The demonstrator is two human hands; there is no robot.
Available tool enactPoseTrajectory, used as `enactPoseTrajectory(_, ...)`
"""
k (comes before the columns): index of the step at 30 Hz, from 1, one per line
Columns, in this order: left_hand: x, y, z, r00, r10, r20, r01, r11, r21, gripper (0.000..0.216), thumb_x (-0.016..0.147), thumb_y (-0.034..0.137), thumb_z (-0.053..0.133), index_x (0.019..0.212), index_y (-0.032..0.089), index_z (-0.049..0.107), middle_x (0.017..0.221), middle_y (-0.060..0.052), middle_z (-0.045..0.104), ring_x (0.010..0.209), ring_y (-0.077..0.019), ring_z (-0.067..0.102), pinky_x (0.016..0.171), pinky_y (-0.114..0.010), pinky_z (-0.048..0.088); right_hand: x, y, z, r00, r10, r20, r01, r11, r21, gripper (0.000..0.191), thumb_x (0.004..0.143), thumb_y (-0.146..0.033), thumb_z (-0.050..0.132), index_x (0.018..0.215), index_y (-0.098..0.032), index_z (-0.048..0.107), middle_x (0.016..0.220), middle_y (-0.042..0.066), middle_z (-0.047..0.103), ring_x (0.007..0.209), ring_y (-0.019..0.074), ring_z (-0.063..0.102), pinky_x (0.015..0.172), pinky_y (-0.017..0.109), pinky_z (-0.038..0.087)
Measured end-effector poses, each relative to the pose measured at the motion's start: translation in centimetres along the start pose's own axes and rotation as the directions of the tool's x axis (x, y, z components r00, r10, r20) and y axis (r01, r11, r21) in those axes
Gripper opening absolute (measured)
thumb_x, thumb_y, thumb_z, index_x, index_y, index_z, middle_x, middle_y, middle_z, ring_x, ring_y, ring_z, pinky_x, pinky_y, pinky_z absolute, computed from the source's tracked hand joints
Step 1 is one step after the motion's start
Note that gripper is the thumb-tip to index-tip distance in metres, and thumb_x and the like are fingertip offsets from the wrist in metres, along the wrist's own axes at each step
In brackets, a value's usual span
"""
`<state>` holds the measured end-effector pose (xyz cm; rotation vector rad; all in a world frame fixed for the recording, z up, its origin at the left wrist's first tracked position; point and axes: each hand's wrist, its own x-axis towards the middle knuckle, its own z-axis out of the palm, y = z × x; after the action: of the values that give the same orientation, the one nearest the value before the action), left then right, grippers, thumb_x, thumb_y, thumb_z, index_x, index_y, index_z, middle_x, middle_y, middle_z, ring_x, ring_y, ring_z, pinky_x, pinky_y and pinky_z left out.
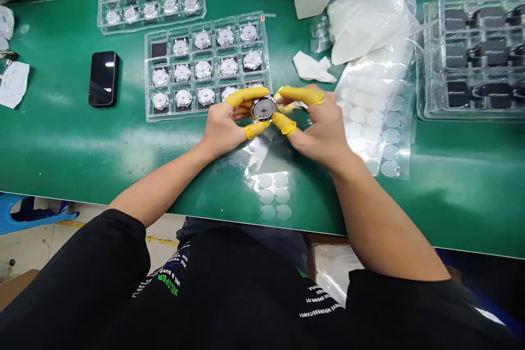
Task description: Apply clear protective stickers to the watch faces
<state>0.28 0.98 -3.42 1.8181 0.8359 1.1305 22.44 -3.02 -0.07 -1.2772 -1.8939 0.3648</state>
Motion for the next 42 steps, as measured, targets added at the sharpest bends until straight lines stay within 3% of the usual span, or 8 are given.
enactPoseTrajectory(5, 0.1, 0.7, -0.4, 0.987, 0.162, -0.007, -0.162, 0.987, 0.017, 0.049, 0.089, 0.041, 0.081, 0.134, 0.027, 0.068, 0.123, -0.003, 0.077, 0.107, -0.0232, 0.080, 0.093, -0.044, 0.070, 0.1, -0.3, 1.4, 0.992, 0.094, -0.088, -0.069, 0.963, 0.261, 0.039, 0.092, -0.049, 0.074, 0.124, -0.029, 0.068, 0.115, 0.007, 0.075, 0.103, 0.0258, 0.073, 0.096, 0.051, 0.061)
enactPoseTrajectory(9, 0.1, 1.3, -0.8, 0.947, 0.322, 0.011, -0.322, 0.945, 0.046, 0.037, 0.093, 0.034, 0.076, 0.129, 0.028, 0.071, 0.123, -0.003, 0.079, 0.103, -0.0197, 0.080, 0.092, -0.038, 0.070, 0.1, 0.0, 1.3, 0.968, 0.250, -0.017, -0.217, 0.871, 0.441, 0.050, 0.086, -0.058, 0.081, 0.124, -0.030, 0.068, 0.106, 0.005, 0.076, 0.098, 0.0235, 0.075, 0.091, 0.046, 0.065)
enactPoseTrajectory(20, 0.1, 1.5, -0.9, 0.878, 0.477, 0.041, -0.470, 0.843, 0.262, 0.036, 0.092, 0.026, 0.073, 0.128, 0.024, 0.072, 0.109, -0.004, 0.083, 0.091, -0.0162, 0.079, 0.081, -0.030, 0.068, 0.5, -0.7, 0.0, 0.933, 0.352, 0.074, -0.336, 0.780, 0.528, 0.055, 0.072, -0.056, 0.092, 0.116, -0.030, 0.071, 0.109, 0.003, 0.078, 0.103, 0.0245, 0.075, 0.101, 0.050, 0.063)
enactPoseTrajectory(28, 0.3, 1.5, -0.7, 0.843, 0.538, 0.017, -0.526, 0.817, 0.237, 0.039, 0.094, 0.024, 0.071, 0.134, 0.024, 0.067, 0.116, -0.004, 0.082, 0.100, -0.0168, 0.079, 0.088, -0.032, 0.067, 0.9, -1.1, -1.0, 0.913, 0.372, 0.168, -0.397, 0.715, 0.576, 0.062, 0.064, -0.057, 0.097, 0.113, -0.029, 0.071, 0.107, 0.003, 0.078, 0.102, 0.0243, 0.075, 0.100, 0.047, 0.064)
enactPoseTrajectory(31, 0.1, 1.1, -0.7, 0.833, 0.552, 0.028, -0.541, 0.803, 0.249, 0.043, 0.093, 0.024, 0.073, 0.136, 0.026, 0.067, 0.114, -0.003, 0.082, 0.097, -0.0165, 0.079, 0.087, -0.031, 0.066, 0.8, -0.6, -0.8, 0.917, 0.358, 0.175, -0.392, 0.735, 0.553, 0.062, 0.066, -0.058, 0.095, 0.115, -0.029, 0.070, 0.105, 0.003, 0.077, 0.095, 0.0225, 0.074, 0.093, 0.045, 0.065)
enactPoseTrajectory(34, -0.2, 0.9, -0.6, 0.871, 0.490, 0.037, -0.485, 0.845, 0.225, 0.044, 0.092, 0.024, 0.073, 0.135, 0.027, 0.069, 0.116, -0.003, 0.081, 0.100, -0.0174, 0.079, 0.091, -0.033, 0.066, 0.6, 0.2, -0.4, 0.946, 0.295, 0.132, -0.321, 0.811, 0.489, 0.061, 0.074, -0.062, 0.088, 0.121, -0.030, 0.068, 0.108, 0.004, 0.074, 0.097, 0.0235, 0.072, 0.089, 0.046, 0.065)
enactPoseTrajectory(39, -0.4, 1.3, -0.7, 0.934, 0.355, 0.050, -0.356, 0.900, 0.251, 0.041, 0.089, 0.025, 0.073, 0.131, 0.025, 0.072, 0.121, -0.004, 0.081, 0.104, -0.0196, 0.079, 0.095, -0.036, 0.066, 0.3, 0.4, -0.3, 0.972, 0.149, -0.180, -0.117, 0.977, 0.176, 0.067, 0.076, -0.060, 0.087, 0.131, -0.031, 0.062, 0.133, 0.009, 0.065, 0.126, 0.0324, 0.063, 0.100, 0.056, 0.060)
enactPoseTrajectory(42, -0.3, 1.6, -0.8, 0.956, 0.286, 0.061, -0.292, 0.929, 0.227, 0.042, 0.088, 0.026, 0.074, 0.130, 0.026, 0.072, 0.122, -0.004, 0.081, 0.105, -0.0204, 0.079, 0.097, -0.037, 0.066, 0.1, -0.2, -0.1, 0.986, 0.066, -0.151, -0.042, 0.987, 0.158, 0.053, 0.085, -0.050, 0.080, 0.132, -0.033, 0.061, 0.120, 0.007, 0.070, 0.109, 0.0280, 0.068, 0.097, 0.055, 0.060)
